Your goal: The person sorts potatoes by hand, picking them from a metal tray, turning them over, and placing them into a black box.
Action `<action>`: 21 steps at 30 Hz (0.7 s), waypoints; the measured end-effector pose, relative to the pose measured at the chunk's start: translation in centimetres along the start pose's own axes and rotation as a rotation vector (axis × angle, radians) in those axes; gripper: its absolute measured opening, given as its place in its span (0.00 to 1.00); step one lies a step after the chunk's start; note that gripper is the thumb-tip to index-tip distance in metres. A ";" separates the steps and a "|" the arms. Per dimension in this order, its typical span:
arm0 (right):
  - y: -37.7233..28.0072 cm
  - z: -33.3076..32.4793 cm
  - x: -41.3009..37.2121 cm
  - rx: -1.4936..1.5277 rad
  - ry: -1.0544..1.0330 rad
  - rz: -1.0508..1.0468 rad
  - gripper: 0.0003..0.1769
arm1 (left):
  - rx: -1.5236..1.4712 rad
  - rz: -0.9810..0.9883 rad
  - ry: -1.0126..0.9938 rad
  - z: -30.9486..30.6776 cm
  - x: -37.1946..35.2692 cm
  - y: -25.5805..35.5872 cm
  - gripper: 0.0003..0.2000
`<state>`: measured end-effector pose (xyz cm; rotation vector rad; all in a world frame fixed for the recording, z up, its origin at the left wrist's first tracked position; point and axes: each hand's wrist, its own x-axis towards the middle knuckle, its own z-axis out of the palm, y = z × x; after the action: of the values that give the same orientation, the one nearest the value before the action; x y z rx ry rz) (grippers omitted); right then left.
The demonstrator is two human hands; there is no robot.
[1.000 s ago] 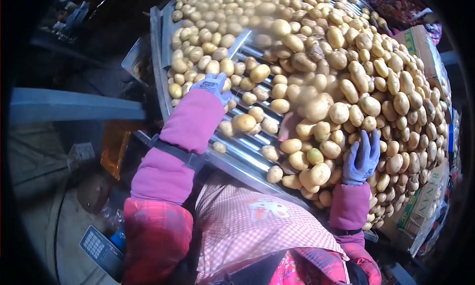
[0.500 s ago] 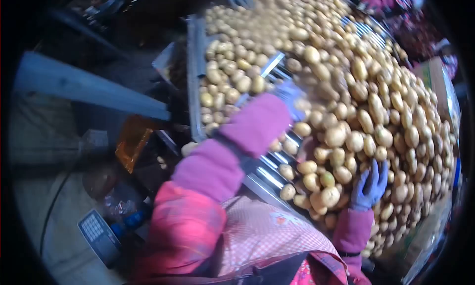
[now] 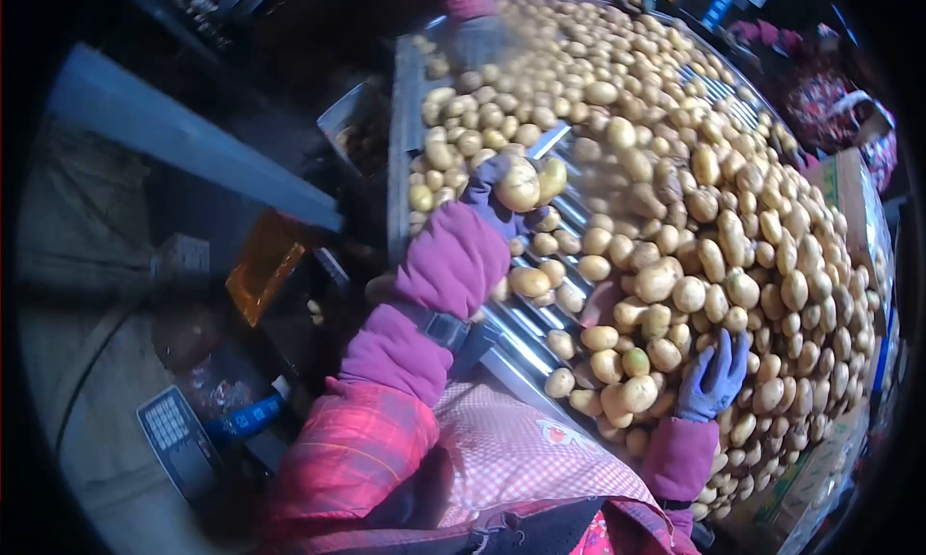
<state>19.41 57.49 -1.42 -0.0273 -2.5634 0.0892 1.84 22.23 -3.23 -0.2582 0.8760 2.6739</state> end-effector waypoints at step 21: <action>2.6 1.8 -0.7 -0.099 -0.014 -0.073 0.18 | 0.174 0.631 0.096 -8.4 -16.8 7.0 0.29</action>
<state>19.01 59.97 -3.42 0.0296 -2.5779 -0.0653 15.66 7.88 -1.65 -0.0740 1.4067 3.1356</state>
